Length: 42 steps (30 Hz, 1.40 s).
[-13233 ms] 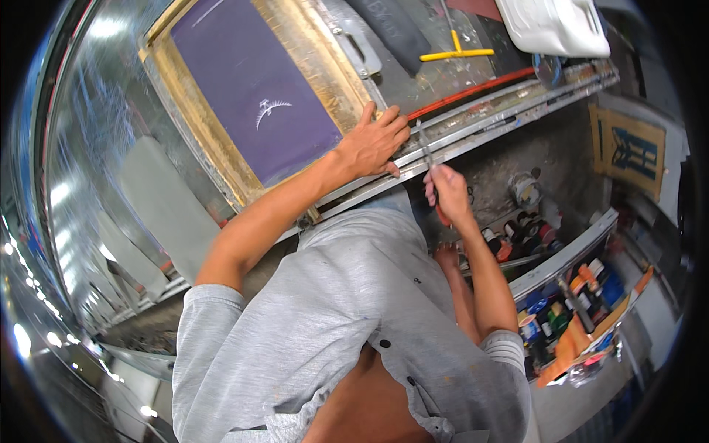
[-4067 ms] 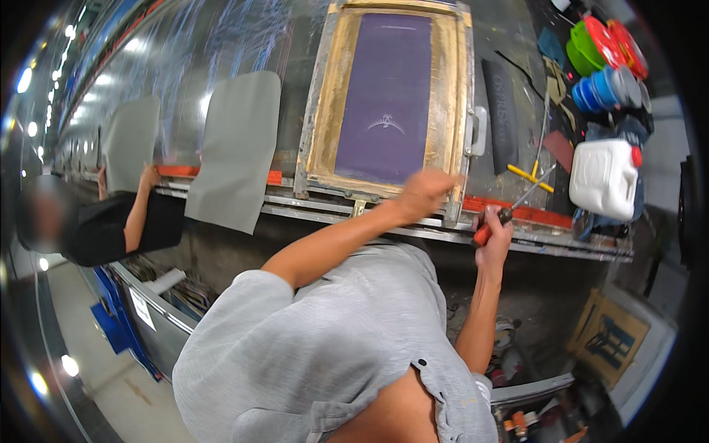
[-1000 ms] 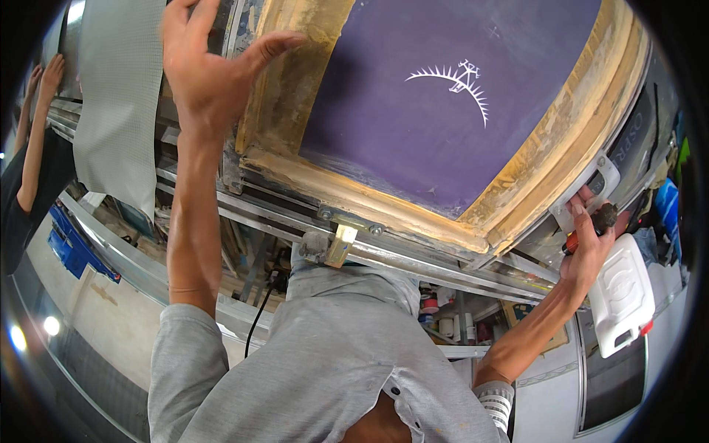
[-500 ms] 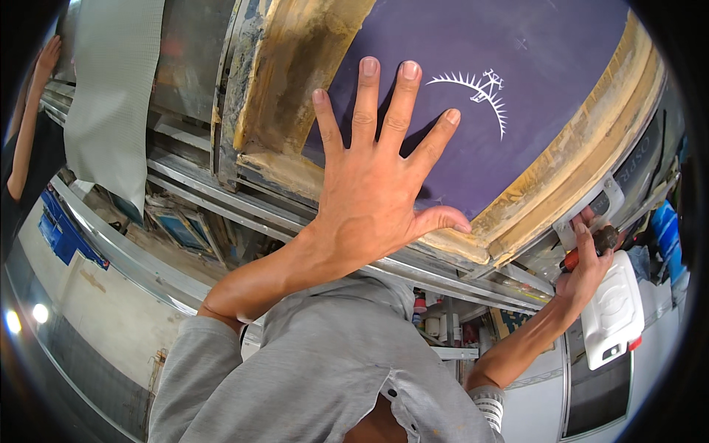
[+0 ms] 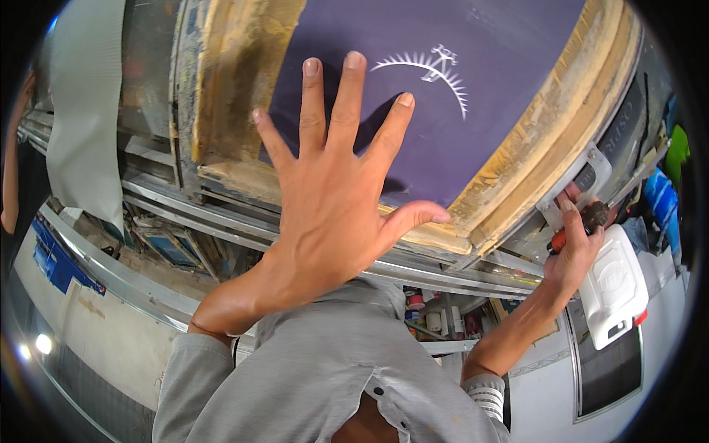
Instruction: The person aligns a purple screen printing frame on a conveyor, secures it with clamps, and repeatedly pulls a squeegee across the mesh to transfer white ink onto fabric pieces below. The person adjusts the frame and squeegee position multiple times during the process.
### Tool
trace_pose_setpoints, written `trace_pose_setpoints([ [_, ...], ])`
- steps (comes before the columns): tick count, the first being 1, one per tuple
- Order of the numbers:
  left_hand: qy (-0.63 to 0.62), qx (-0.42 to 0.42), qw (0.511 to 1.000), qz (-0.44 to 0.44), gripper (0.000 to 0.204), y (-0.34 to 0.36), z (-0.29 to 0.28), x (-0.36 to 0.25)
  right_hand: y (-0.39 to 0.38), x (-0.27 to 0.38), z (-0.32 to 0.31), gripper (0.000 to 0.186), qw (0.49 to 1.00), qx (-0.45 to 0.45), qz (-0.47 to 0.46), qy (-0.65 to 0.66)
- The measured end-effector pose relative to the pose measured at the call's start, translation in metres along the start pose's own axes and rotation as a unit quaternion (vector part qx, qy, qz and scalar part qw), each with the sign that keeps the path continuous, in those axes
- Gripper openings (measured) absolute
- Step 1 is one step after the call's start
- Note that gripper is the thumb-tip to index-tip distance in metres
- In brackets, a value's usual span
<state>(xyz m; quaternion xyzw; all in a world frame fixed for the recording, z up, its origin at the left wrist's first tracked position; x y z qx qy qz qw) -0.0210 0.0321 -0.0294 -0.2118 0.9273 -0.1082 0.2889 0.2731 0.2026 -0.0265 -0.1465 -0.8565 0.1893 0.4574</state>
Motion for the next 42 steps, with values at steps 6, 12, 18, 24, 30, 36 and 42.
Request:
trace_pose_setpoints([
  [6,-0.051,0.077,0.994,0.059,0.105,-0.008,0.021,-0.038,-0.002,0.004,0.001,0.047,1.0,-0.003,-0.01,0.002],
  [12,-0.01,0.076,0.996,0.055,0.102,-0.006,0.033,-0.038,0.0,0.002,-0.001,0.052,1.0,0.001,0.002,-0.005],
  [18,-0.015,0.074,0.996,0.052,0.099,-0.001,0.026,-0.042,-0.002,0.003,-0.001,0.052,1.0,0.0,0.012,-0.01],
  [24,-0.024,0.067,0.996,0.051,0.093,0.002,0.023,-0.041,-0.003,0.003,0.001,0.051,1.0,-0.01,0.022,-0.015],
  [30,-0.038,0.057,0.996,0.056,0.087,0.002,0.02,-0.041,-0.003,0.001,-0.004,0.046,1.0,-0.022,0.011,-0.012],
  [36,-0.051,0.056,0.995,0.058,0.087,0.001,0.022,-0.038,-0.001,-0.001,-0.006,0.041,1.0,-0.016,0.018,-0.008],
  [42,-0.051,0.06,0.995,0.061,0.085,0.0,0.023,-0.036,-0.001,-0.004,-0.007,0.041,1.0,-0.022,0.017,0.001],
])
Point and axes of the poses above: each hand's wrist, its own y-axis towards the middle knuckle, its own z-axis out of the palm, x = y × z, the point moved 5 cm from there along y, towards the middle knuckle, and after that the axes turned 5 degrees about -x, right-handed, at the moved point
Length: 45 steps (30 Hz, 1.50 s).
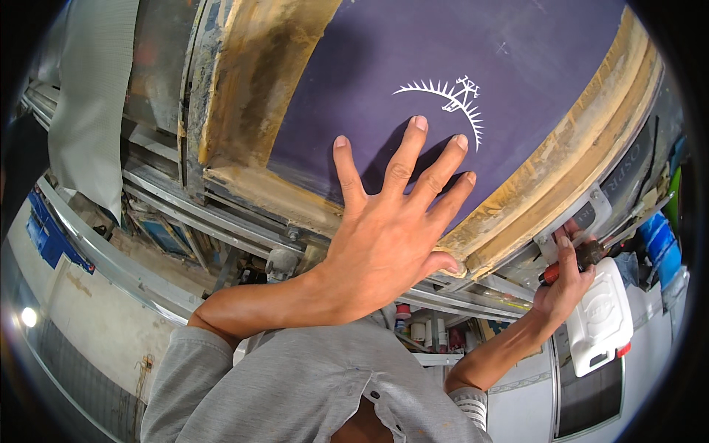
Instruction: The person aligns a purple screen printing frame on a conveyor, secures it with clamps, and repeatedly pulls a squeegee across the mesh to transfer white ink onto fabric pieces below. The person adjusts the frame and squeegee position multiple times during the process.
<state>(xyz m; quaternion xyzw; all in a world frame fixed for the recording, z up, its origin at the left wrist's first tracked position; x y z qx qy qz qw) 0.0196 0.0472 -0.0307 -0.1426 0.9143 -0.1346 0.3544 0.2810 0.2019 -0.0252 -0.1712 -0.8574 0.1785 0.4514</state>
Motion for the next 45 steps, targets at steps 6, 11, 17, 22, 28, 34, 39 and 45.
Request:
trace_pose_setpoints([
  [6,0.003,0.036,0.999,-0.015,0.091,0.0,0.003,0.001,-0.002,0.001,0.003,0.043,1.0,-0.001,-0.012,0.004],
  [11,0.009,0.04,0.999,-0.013,0.093,0.0,0.005,0.001,-0.001,-0.002,0.0,0.045,1.0,-0.003,-0.012,0.015],
  [17,0.022,0.052,0.998,-0.01,0.094,-0.001,0.007,0.0,-0.004,-0.003,0.001,0.044,0.999,-0.033,-0.017,0.013],
  [22,0.029,0.061,0.998,-0.007,0.093,0.0,0.006,-0.001,-0.007,-0.005,0.003,0.045,0.998,-0.045,-0.023,0.023],
  [28,0.049,0.064,0.997,0.0,0.093,0.001,0.004,-0.002,-0.009,-0.002,0.005,0.039,0.998,-0.064,-0.022,0.001],
  [34,0.041,0.064,0.997,0.002,0.094,0.002,0.002,0.0,-0.01,0.001,0.006,0.041,0.998,-0.054,-0.036,-0.019],
  [39,0.041,0.071,0.997,0.0,0.093,0.004,0.001,-0.001,-0.02,0.014,0.019,0.023,0.991,-0.088,-0.082,-0.063],
  [45,0.064,0.08,0.995,0.02,0.091,0.003,-0.01,-0.003,-0.024,0.014,0.019,0.022,0.988,-0.099,-0.073,-0.089],
])
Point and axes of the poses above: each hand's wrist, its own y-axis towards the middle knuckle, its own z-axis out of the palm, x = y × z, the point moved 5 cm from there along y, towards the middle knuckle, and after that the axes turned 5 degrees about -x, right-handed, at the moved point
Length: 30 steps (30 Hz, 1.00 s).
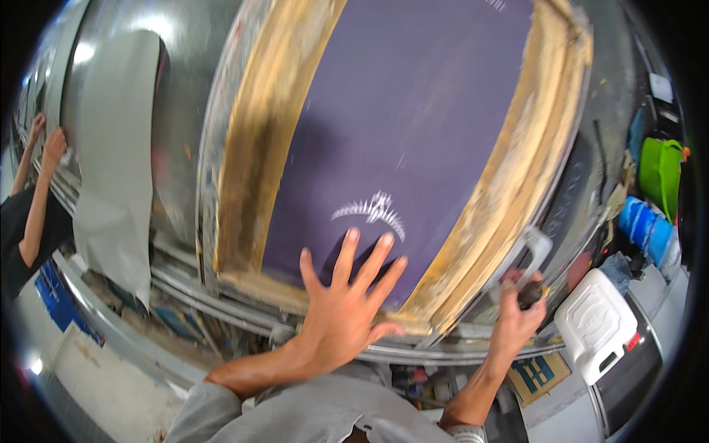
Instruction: The person aligns a purple screen printing frame on a conveyor, secures it with clamps, and repeatedly pulls a squeegee across the mesh to transfer white ink onto fabric pieces below. The person adjusts the frame and squeegee position multiple times during the process.
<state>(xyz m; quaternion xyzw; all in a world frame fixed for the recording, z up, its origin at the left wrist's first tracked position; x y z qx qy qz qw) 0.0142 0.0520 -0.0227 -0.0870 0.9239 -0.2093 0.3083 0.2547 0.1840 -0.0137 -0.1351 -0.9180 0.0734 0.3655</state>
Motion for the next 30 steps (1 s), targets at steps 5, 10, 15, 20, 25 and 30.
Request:
trace_pose_setpoints([
  [5,-0.075,0.016,0.997,-0.008,0.097,0.004,-0.033,0.003,-0.002,0.016,0.0,0.019,0.999,0.029,0.036,-0.015],
  [10,-0.024,-0.084,0.996,-0.012,0.094,0.067,-0.094,0.023,-0.003,0.019,0.002,0.019,0.999,0.032,0.041,-0.017],
  [15,0.055,-0.156,0.985,0.046,0.092,0.162,-0.144,0.026,-0.004,0.01,-0.001,0.027,0.996,0.035,0.078,-0.029],
  [20,0.093,-0.145,0.979,0.106,0.097,0.232,-0.16,0.011,-0.008,0.004,-0.001,0.033,0.99,0.026,0.139,0.016],
  [25,0.125,-0.116,0.981,0.091,0.108,0.26,-0.157,0.021,-0.016,-0.016,-0.006,0.031,0.985,0.018,0.168,0.019],
  [30,0.17,-0.094,0.976,0.094,0.108,0.265,-0.155,0.022,-0.017,-0.013,-0.007,0.033,0.987,0.024,0.156,-0.024],
])
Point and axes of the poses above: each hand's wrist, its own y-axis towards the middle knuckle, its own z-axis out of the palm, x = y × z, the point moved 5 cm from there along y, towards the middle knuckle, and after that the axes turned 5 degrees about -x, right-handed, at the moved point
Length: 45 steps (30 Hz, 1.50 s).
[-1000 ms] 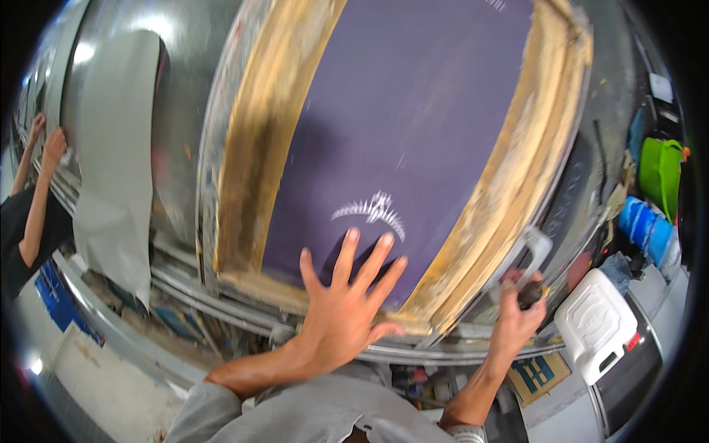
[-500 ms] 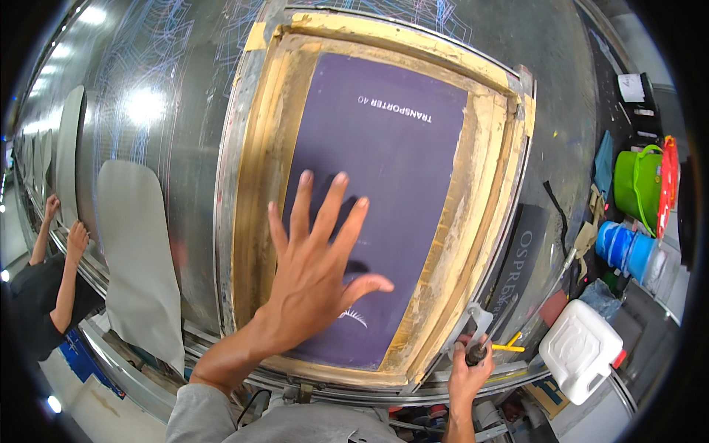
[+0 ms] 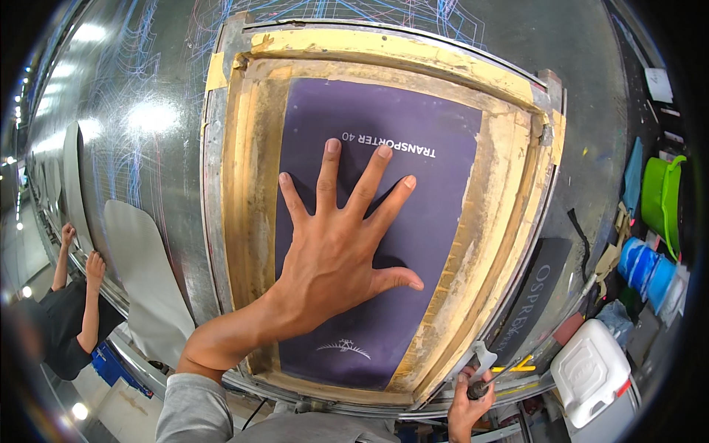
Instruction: The person aligns a purple screen printing frame on a conveyor, secures it with clamps, and repeatedly pulls a squeegee across the mesh to transfer white ink onto fabric pieces below. The person adjusts the frame and squeegee position multiple times during the process.
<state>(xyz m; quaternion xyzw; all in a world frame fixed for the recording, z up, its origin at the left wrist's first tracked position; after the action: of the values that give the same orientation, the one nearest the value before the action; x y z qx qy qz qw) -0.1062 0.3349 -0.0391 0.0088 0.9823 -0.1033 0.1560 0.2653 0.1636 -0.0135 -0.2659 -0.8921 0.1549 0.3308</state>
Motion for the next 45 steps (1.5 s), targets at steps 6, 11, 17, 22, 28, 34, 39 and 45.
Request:
trace_pose_setpoints([
  [6,0.001,0.002,1.0,-0.002,0.105,0.0,0.0,0.001,-0.002,-0.013,-0.004,0.038,1.0,0.0,0.015,0.011],
  [11,-0.007,-0.005,1.0,-0.004,0.105,-0.002,0.002,0.003,-0.005,-0.01,-0.011,0.041,0.992,0.036,-0.031,-0.116],
  [17,-0.025,-0.005,1.0,-0.004,0.103,-0.004,0.004,0.006,-0.004,-0.016,-0.013,0.038,0.993,0.016,-0.026,-0.117],
  [22,-0.032,-0.009,0.999,-0.003,0.101,-0.005,0.005,0.006,-0.006,0.004,-0.009,0.032,0.997,0.012,-0.011,-0.073],
  [28,-0.041,0.009,0.999,-0.01,0.102,-0.002,0.001,0.005,-0.004,-0.018,-0.004,0.038,0.997,-0.017,0.0,0.082],
  [34,-0.025,0.007,1.0,-0.006,0.102,-0.002,0.002,0.005,-0.003,-0.01,-0.003,0.032,0.999,0.001,0.033,0.033],
  [39,-0.042,0.006,0.999,-0.017,0.104,0.002,-0.005,-0.001,-0.007,-0.016,-0.004,0.031,0.998,0.001,0.049,0.033],
  [45,-0.043,0.013,0.999,0.002,0.105,0.004,0.002,-0.013,-0.007,-0.018,-0.003,0.032,1.0,-0.007,-0.003,0.01],
])
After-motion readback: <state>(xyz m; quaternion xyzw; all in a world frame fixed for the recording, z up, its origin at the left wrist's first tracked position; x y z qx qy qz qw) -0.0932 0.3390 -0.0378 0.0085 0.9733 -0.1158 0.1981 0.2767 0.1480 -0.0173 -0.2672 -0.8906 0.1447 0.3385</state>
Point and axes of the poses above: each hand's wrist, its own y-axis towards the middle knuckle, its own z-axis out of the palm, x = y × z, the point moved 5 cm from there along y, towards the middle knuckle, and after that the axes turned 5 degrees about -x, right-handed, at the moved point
